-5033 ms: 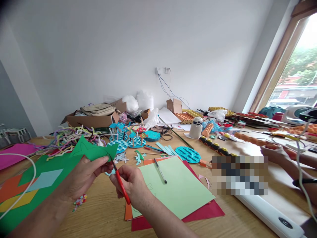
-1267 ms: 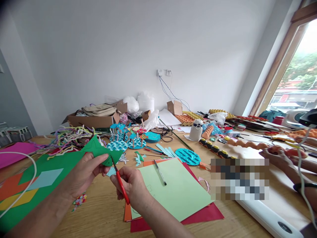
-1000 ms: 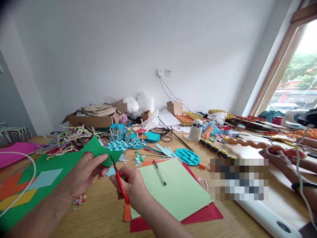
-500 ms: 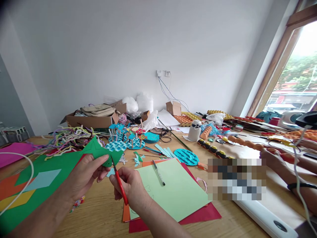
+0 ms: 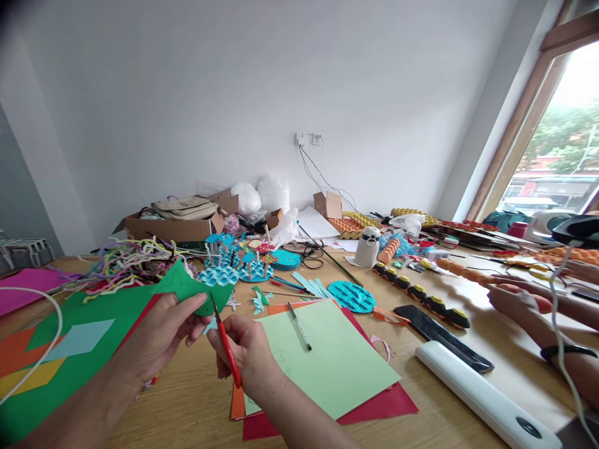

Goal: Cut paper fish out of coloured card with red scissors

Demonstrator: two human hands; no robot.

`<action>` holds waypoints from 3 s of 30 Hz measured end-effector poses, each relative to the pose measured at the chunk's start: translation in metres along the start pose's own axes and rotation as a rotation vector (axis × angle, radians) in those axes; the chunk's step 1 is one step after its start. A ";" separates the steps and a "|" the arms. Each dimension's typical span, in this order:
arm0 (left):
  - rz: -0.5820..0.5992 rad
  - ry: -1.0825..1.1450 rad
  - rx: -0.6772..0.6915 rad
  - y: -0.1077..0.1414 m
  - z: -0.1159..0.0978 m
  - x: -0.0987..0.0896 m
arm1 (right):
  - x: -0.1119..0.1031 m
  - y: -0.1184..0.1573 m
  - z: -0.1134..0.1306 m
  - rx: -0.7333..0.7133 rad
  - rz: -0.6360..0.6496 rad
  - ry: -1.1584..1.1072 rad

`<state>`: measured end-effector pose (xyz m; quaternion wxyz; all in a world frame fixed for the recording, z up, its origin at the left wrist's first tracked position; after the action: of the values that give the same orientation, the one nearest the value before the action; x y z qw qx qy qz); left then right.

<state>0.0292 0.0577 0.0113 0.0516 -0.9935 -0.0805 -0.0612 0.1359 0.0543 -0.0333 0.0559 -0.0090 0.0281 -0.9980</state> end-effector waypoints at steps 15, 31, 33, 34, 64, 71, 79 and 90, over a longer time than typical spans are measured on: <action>0.047 0.023 0.020 -0.001 -0.004 0.000 | 0.000 -0.003 -0.005 -0.004 -0.003 0.004; -0.015 0.012 0.032 -0.006 0.000 -0.005 | 0.002 -0.004 -0.009 0.017 -0.004 -0.039; -0.011 0.013 0.035 -0.006 0.000 -0.006 | 0.002 -0.003 -0.008 0.020 -0.009 -0.039; -0.005 0.011 0.037 -0.005 0.000 -0.005 | 0.002 -0.003 -0.007 0.022 -0.009 -0.039; 0.059 -0.082 0.047 -0.006 -0.007 -0.009 | 0.003 0.003 0.002 0.055 0.042 0.003; 0.074 -0.115 0.050 -0.005 -0.010 -0.010 | 0.004 0.003 0.000 0.036 0.060 0.024; 0.117 -0.139 0.074 -0.006 -0.013 -0.010 | 0.003 0.002 -0.002 0.053 0.058 0.070; 0.110 -0.163 0.028 -0.008 -0.011 -0.015 | 0.003 0.005 0.003 0.053 0.059 0.095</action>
<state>0.0119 0.0624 0.0210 0.0618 -0.9973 -0.0305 0.0241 0.1338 0.0492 -0.0308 0.0842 0.0407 0.0044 -0.9956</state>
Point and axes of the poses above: each hand's wrist, its own y-axis away from the middle knuckle, its own x-axis out of the palm, z = x × y, the point moved 6 cm from there along -y, towards the middle knuckle, and after that the axes turned 14 degrees about -z, right-handed, at the moved point
